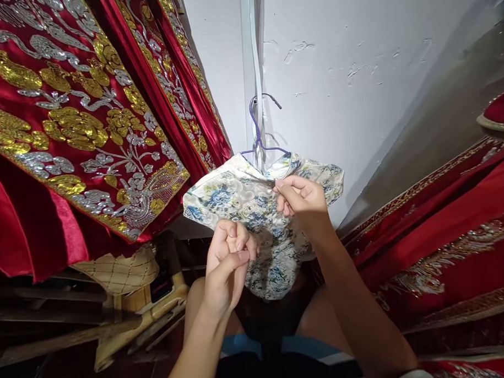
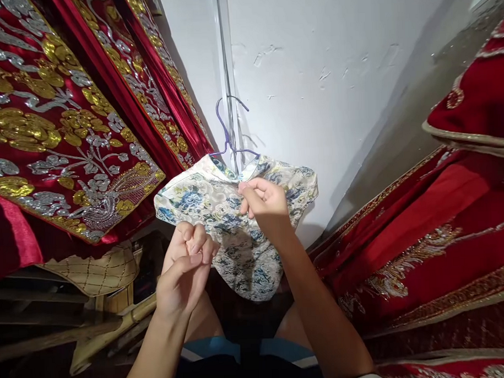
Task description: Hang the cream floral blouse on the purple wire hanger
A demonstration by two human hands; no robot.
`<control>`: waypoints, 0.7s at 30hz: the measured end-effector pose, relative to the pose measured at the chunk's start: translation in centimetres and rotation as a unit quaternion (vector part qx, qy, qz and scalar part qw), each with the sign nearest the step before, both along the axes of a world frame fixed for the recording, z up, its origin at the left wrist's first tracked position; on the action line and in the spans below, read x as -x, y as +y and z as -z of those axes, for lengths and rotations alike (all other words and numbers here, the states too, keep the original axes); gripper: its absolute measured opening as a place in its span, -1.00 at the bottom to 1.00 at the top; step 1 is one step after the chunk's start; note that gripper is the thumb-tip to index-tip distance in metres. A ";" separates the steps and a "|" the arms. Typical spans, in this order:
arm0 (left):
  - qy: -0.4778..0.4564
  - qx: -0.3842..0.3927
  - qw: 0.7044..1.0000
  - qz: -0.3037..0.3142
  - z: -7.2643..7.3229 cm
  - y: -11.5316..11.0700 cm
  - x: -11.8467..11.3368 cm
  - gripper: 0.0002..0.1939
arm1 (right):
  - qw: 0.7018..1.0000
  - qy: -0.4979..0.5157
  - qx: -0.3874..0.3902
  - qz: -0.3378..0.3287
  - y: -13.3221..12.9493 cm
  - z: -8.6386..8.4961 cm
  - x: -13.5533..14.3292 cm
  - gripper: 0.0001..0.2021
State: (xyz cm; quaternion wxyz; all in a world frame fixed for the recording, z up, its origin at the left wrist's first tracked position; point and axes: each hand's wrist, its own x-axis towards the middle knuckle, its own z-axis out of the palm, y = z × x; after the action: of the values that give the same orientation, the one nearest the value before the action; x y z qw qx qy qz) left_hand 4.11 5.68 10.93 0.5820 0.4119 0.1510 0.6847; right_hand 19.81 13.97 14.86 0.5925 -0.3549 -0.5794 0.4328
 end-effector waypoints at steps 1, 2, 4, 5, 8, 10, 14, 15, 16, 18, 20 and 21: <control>-0.011 -0.006 1.000 0.011 -0.4 -0.2 -0.3 -0.70 | 1.000 -0.001 0.004 -0.002 0.0 0.1 0.0 -0.72; -0.019 -0.010 1.000 0.019 -0.6 -0.2 -0.6 -0.68 | 1.000 -0.003 0.009 -0.003 -0.1 0.2 0.0 -0.72; -0.030 -0.018 0.999 0.023 -0.9 -0.1 -1.1 -0.66 | 1.000 -0.009 0.018 0.000 -0.2 0.3 -0.1 -0.72; -0.033 -0.023 0.999 0.023 -1.1 0.0 -1.3 -0.65 | 1.000 -0.013 0.020 0.002 -0.4 0.4 -0.1 -0.72; -0.037 -0.031 0.999 0.020 -1.4 0.3 -1.7 -0.65 | 0.999 -0.024 0.026 0.006 -0.7 0.4 -0.1 -0.72; -0.040 -0.033 0.999 0.018 -1.5 0.4 -1.9 -0.65 | 0.999 -0.030 0.030 0.007 -0.9 0.4 -0.1 -0.73; -0.045 -0.033 0.998 0.007 -1.6 0.6 -2.1 -0.67 | 0.999 -0.028 0.032 0.016 -1.0 0.6 0.1 -0.72; -0.045 -0.033 0.998 0.005 -1.5 0.6 -2.1 -0.67 | 0.999 -0.025 0.033 0.016 -0.9 0.7 0.1 -0.71; -0.045 -0.032 0.998 0.004 -1.5 0.6 -2.2 -0.67 | 0.999 -0.023 0.035 0.015 -0.9 0.8 0.2 -0.72; -0.041 -0.033 0.999 0.001 -1.4 0.7 -2.2 -0.68 | 0.999 -0.018 0.038 0.011 -0.9 1.0 0.3 -0.73; -0.033 -0.040 0.999 -0.004 -1.2 0.9 -2.2 -0.70 | 0.999 -0.014 0.039 0.006 -0.9 1.1 0.5 -0.75; -0.024 -0.046 0.999 -0.010 -1.2 1.1 -2.1 -0.71 | 0.999 -0.014 0.038 0.005 -0.9 1.1 0.6 -0.76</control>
State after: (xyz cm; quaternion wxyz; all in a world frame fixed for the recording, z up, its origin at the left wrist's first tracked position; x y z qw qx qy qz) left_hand 6.25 6.75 12.09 0.5585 0.4204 0.1093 0.7067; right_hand 19.24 13.07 13.77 0.5730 -0.3859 -0.5690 0.4461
